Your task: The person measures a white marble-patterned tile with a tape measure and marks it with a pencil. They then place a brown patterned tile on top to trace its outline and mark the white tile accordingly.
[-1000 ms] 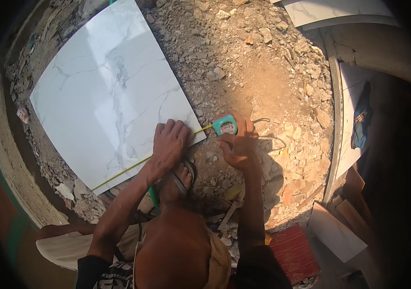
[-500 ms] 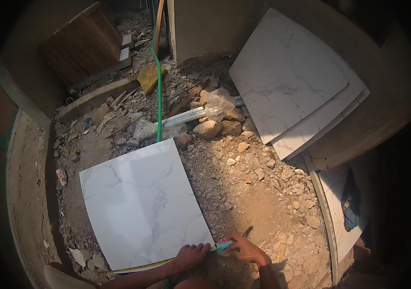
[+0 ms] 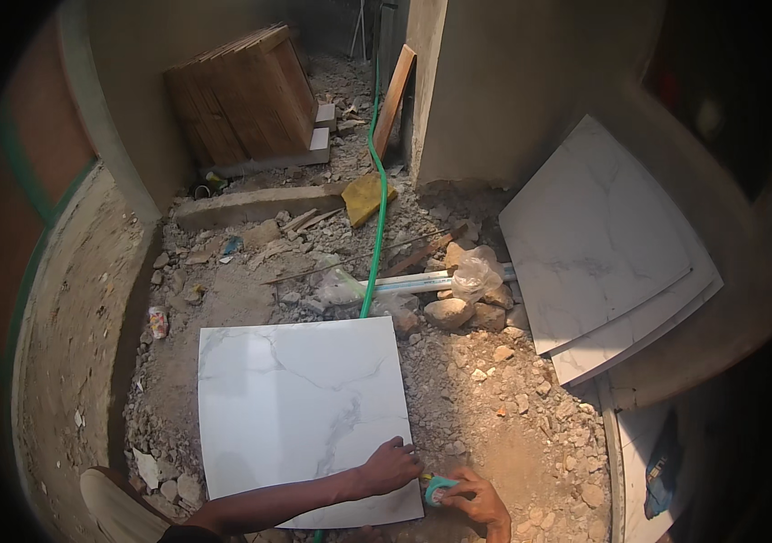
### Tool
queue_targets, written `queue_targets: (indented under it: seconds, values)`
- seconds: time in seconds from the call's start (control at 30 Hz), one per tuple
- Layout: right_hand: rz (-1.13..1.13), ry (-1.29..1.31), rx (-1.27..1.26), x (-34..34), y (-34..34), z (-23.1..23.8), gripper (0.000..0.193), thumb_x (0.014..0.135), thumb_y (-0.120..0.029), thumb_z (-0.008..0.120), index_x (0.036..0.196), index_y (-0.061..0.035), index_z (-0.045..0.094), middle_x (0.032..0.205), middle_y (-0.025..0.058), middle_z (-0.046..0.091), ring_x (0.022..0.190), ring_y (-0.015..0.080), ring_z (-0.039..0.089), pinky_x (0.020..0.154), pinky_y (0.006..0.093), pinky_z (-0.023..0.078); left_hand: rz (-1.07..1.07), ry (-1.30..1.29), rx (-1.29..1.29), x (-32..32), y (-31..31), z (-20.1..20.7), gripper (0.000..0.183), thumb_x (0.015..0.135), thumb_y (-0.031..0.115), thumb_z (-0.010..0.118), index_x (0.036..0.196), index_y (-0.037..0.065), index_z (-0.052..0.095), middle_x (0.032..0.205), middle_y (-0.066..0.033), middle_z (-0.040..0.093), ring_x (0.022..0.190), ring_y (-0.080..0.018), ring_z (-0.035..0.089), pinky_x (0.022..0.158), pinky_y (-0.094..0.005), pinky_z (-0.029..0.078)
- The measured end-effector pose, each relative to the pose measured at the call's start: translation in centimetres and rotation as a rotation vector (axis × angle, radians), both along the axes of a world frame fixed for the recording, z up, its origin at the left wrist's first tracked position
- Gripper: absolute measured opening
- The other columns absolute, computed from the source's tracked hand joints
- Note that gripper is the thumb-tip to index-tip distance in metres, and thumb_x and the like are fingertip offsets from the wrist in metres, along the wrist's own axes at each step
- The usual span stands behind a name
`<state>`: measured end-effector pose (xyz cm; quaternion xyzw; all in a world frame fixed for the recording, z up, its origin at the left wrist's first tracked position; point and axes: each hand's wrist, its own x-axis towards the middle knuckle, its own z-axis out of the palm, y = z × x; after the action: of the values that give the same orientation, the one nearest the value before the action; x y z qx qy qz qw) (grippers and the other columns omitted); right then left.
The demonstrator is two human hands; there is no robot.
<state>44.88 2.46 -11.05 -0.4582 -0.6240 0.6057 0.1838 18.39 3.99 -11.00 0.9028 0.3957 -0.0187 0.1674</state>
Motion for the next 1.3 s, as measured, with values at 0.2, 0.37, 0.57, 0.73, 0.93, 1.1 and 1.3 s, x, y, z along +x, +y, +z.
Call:
queue_targets:
  seconds: [0.2, 0.37, 0.57, 0.73, 0.93, 1.1, 1.3]
  values:
    - [-0.345, 0.023, -0.082, 3.2, 3.8, -2.8, 0.018, 0.077, -0.015, 0.085, 0.086, -0.0013, 0.078, 0.108, 0.0086, 0.062, 0.096, 0.0196, 0.059, 0.085, 0.0341, 0.045, 0.328, -0.320, 0.183, -3.4, -0.6, 1.9, 0.073, 0.088, 0.032, 0.072, 0.149, 0.007, 0.041, 0.141, -0.0136, 0.054, 0.131, -0.0306, 0.050, 0.105, -0.0438, 0.043]
    - [-0.820, -0.179, -0.148, 5.1, 9.7, -6.6, 0.014, 0.082, -0.012, 0.082, 0.087, -0.0014, 0.073, 0.089, 0.0079, 0.071, 0.085, 0.0152, 0.064, 0.075, 0.0333, 0.048, 0.547, -0.236, -0.148, -9.8, -0.7, 1.5, 0.072, 0.091, 0.038, 0.069, 0.149, 0.006, 0.041, 0.133, -0.0164, 0.058, 0.124, -0.0339, 0.053, 0.099, -0.0467, 0.046]
    - [-0.684, -0.703, -0.134, 4.9, 13.3, -4.2, 0.007, 0.084, -0.010, 0.077, 0.085, -0.0048, 0.072, 0.071, -0.0010, 0.061, 0.059, 0.0122, 0.052, 0.053, 0.0311, 0.040, 0.514, -0.131, -0.342, -20.6, 6.5, 3.9, 0.071, 0.093, 0.043, 0.067, 0.148, 0.006, 0.043, 0.128, -0.0182, 0.062, 0.121, -0.0361, 0.055, 0.099, -0.0481, 0.047]
    - [-0.738, -0.510, -0.157, 4.8, 11.4, 4.4, 0.004, 0.089, -0.003, 0.065, 0.091, -0.0009, 0.068, 0.074, 0.0066, 0.067, 0.062, 0.0160, 0.062, 0.055, 0.0299, 0.048, 0.774, -0.182, -0.347, -32.4, 7.3, 12.3, 0.062, 0.092, 0.040, 0.069, 0.137, -0.001, 0.054, 0.116, -0.0213, 0.068, 0.106, -0.0380, 0.065, 0.092, -0.0462, 0.052]
    - [-0.758, 0.155, -0.498, 2.7, -0.6, 15.2, 0.036, 0.093, 0.004, 0.053, 0.129, 0.0031, 0.055, 0.081, 0.0128, 0.067, 0.074, 0.0230, 0.067, 0.073, 0.0374, 0.056, 1.069, -0.288, -0.512, -31.0, -0.5, 30.6, 0.059, 0.092, 0.032, 0.072, 0.135, -0.004, 0.056, 0.110, -0.0226, 0.070, 0.093, -0.0336, 0.069, 0.083, -0.0422, 0.055]
    - [-0.956, 0.563, -0.835, 1.6, -5.7, 24.9, 0.032, 0.091, 0.006, 0.053, 0.123, 0.0030, 0.055, 0.096, 0.0233, 0.066, 0.082, 0.0303, 0.068, 0.078, 0.0457, 0.057, 0.705, -0.394, -0.633, -19.3, -2.1, 47.1, 0.061, 0.096, 0.036, 0.067, 0.141, -0.001, 0.051, 0.109, -0.0175, 0.071, 0.097, -0.0309, 0.067, 0.088, -0.0393, 0.053]
    - [-0.868, 0.382, -0.764, -7.0, 10.5, 33.3, 0.012, 0.093, 0.001, 0.055, 0.104, 0.0006, 0.052, 0.108, 0.0376, 0.063, 0.087, 0.0390, 0.067, 0.080, 0.0489, 0.058, 0.631, -0.686, -0.956, -16.9, 0.6, 56.7, 0.066, 0.095, 0.026, 0.068, 0.153, 0.014, 0.038, 0.122, -0.0194, 0.063, 0.108, -0.0346, 0.063, 0.095, -0.0499, 0.052]
